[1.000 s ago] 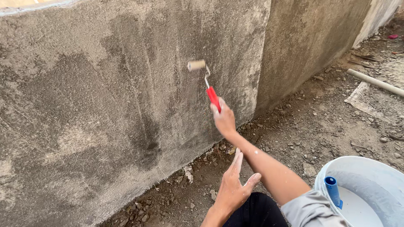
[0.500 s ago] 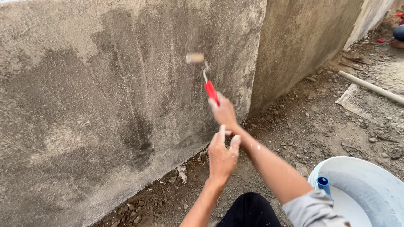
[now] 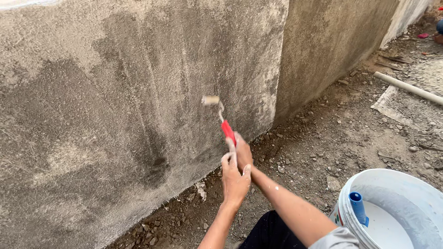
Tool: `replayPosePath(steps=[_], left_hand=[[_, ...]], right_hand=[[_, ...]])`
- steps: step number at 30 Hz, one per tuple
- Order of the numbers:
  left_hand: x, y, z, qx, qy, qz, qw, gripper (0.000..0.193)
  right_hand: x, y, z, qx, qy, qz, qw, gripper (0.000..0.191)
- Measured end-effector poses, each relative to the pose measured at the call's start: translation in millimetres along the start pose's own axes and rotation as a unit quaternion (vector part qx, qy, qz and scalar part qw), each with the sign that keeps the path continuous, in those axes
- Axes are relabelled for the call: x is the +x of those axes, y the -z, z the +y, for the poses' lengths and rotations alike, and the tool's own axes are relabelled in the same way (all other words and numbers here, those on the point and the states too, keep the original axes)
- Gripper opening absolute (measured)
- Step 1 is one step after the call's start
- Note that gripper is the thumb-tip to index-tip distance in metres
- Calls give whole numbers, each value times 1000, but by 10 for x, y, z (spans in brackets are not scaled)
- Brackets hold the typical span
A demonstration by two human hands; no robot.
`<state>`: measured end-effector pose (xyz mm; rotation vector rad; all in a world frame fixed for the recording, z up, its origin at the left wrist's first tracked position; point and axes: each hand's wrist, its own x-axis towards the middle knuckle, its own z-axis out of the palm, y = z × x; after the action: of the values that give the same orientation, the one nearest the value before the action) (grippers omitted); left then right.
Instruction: The person sits on the ground beside a concrete wall and uses a small paint roller to apply liquid from a bucket onto the wall, leaving dark wet streaks. They roll up and down across different sections of the wall and occasionally touch the wall with a hand.
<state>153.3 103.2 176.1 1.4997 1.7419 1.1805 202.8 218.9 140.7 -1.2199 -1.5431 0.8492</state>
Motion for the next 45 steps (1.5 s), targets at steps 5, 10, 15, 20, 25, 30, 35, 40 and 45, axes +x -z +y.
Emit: replayPosePath(steps=[5, 10, 15, 20, 25, 30, 35, 40, 45], left_hand=[[-72, 37, 428, -6, -131, 22, 991, 66], [-436, 107, 885, -67, -256, -22, 964, 58], [-802, 66, 970, -123, -244, -60, 960, 55], [-1011, -198, 347, -186, -28, -167, 968, 59], [-1216, -504, -498, -355, 117, -271, 887, 67], [-1188, -497, -531, -364, 58, -266, 890, 75], [-975, -209, 179, -314, -4, -243, 918, 83], [-713, 80, 887, -227, -72, -231, 944, 87], [-639, 115, 1064, -238, -225, -181, 927, 72]], right_hand=[[565, 193, -566, -21, -3, 74, 997, 35], [1098, 523, -1066, 12, 64, 92, 994, 28], [1260, 593, -1061, -53, 139, 162, 976, 24], [601, 253, -353, 25, 28, -33, 999, 23], [0, -54, 261, 70, -31, -87, 993, 34], [152, -89, 161, 125, -29, -27, 991, 32], [786, 251, -423, 27, 36, 54, 998, 28], [1352, 717, -1058, 47, 3, 64, 997, 28], [1344, 842, -1010, 63, 15, 24, 998, 24]])
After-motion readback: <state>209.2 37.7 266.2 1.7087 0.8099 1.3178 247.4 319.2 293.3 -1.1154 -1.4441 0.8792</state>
